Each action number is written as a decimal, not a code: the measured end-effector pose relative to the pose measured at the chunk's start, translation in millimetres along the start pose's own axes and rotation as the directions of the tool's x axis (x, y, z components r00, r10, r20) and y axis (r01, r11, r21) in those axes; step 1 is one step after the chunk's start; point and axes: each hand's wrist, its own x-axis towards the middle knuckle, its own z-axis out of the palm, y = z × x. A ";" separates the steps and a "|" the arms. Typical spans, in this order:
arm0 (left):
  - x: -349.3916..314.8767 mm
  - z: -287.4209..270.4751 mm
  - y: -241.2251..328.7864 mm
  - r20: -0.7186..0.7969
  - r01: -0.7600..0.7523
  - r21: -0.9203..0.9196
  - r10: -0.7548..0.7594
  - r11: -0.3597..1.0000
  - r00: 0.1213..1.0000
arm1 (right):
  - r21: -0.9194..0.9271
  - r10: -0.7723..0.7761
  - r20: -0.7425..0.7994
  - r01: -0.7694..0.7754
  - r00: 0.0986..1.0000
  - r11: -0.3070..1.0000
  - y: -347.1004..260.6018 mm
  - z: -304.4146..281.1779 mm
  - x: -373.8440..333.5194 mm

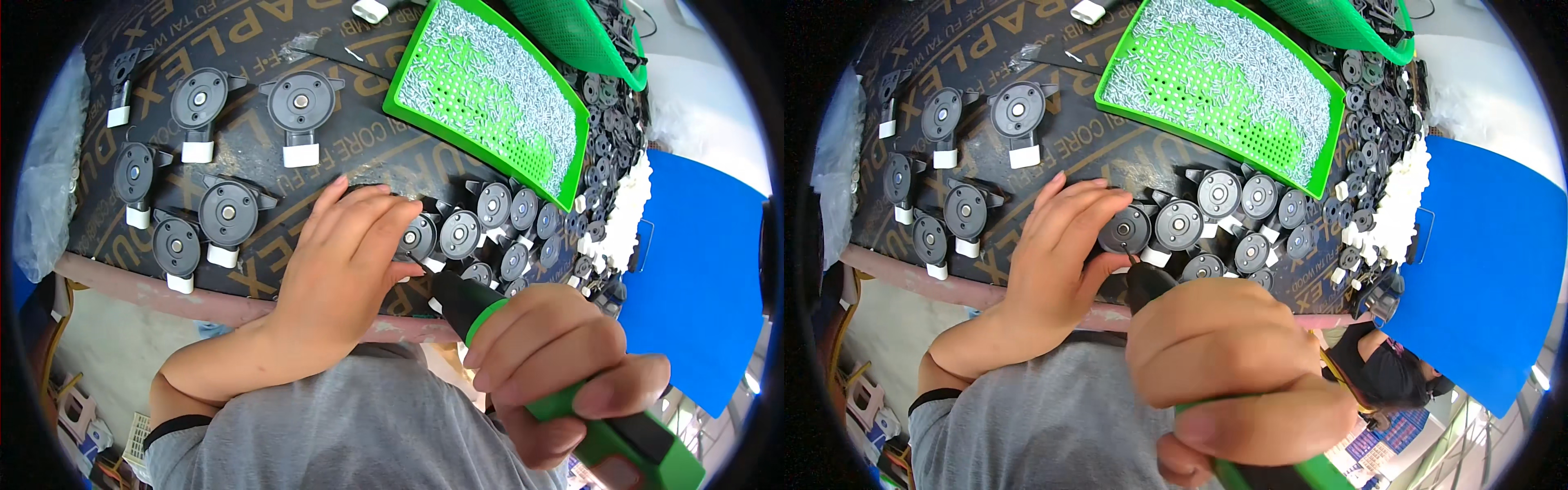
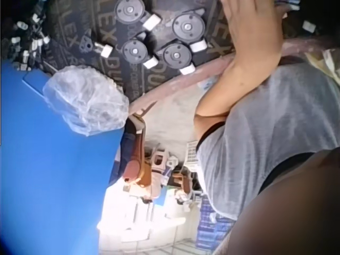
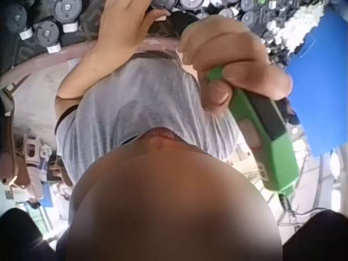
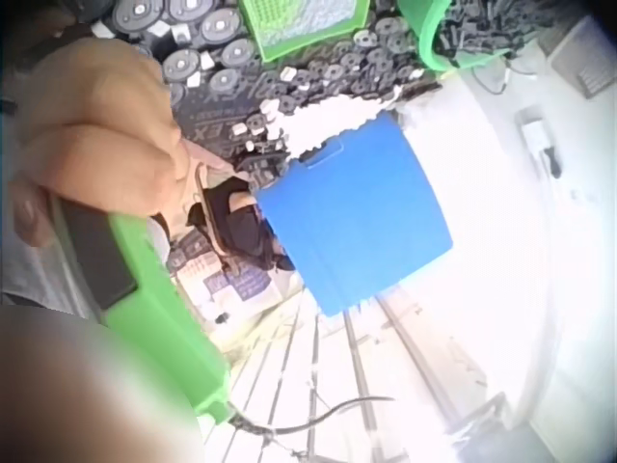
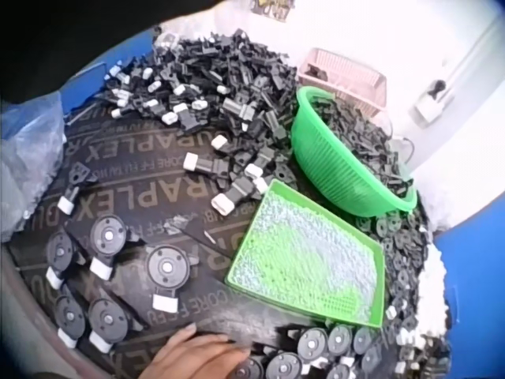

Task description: Assembling small electronic motors by picking screws from a tray and using an electric screwdriver.

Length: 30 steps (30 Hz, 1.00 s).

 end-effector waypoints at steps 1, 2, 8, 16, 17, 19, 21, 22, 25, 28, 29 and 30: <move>-0.4 0.8 -0.3 -0.006 0.000 0.012 0.000 1.000 1.000 | 0.072 -0.024 0.058 0.020 0.998 0.997 5.3 -3.4 0.9; -1.0 1.6 -0.7 0.007 -0.006 0.024 0.006 1.000 1.000 | 0.145 -0.053 0.115 0.036 0.992 0.989 9.0 -7.2 2.5; 4.2 -14.6 13.6 0.091 -0.004 0.197 -0.014 0.980 0.996 | 0.227 -0.139 0.299 0.072 0.944 0.971 1.2 -38.9 17.4; 35.7 -59.5 3.8 -0.033 0.139 0.811 -0.192 0.568 0.981 | 0.201 -0.156 0.286 0.100 0.946 0.974 -3.6 -88.2 20.9; 34.8 -58.6 1.2 -0.016 0.126 0.810 -0.193 0.573 0.981 | 0.187 -0.155 0.281 0.105 0.947 0.977 -6.1 -87.4 19.6; 33.3 -54.2 2.7 0.010 0.101 0.807 -0.184 0.583 0.983 | 0.050 -0.171 0.067 0.168 0.983 0.985 -12.4 -86.4 15.0; 31.3 -49.3 8.2 0.047 0.085 0.797 -0.201 0.598 0.978 | -0.032 -0.125 -0.032 0.124 0.992 0.992 -19.2 -91.3 13.9; 29.7 -46.4 14.0 0.082 0.062 0.794 -0.209 0.605 0.975 | -0.088 -0.085 -0.124 0.074 0.989 0.993 -19.2 -93.6 13.5; 24.0 -31.6 25.5 0.140 -0.001 0.674 -0.127 0.739 0.982 | -0.188 -0.144 -0.360 0.080 0.922 0.979 -9.4 -96.7 10.6; 15.0 -22.9 29.1 0.191 -0.043 0.566 -0.080 0.824 0.978 | -0.250 -0.223 -0.615 0.081 0.757 0.965 22.9 -93.2 14.6; 12.9 -20.4 27.9 0.198 -0.064 0.512 -0.045 0.857 0.979 | -0.273 -0.228 -0.609 0.070 0.760 0.960 29.9 -97.7 15.4; 11.4 -18.3 26.8 0.202 -0.085 0.456 -0.010 0.886 0.979 | -0.296 -0.234 -0.602 0.059 0.764 0.953 35.1 -101.1 16.2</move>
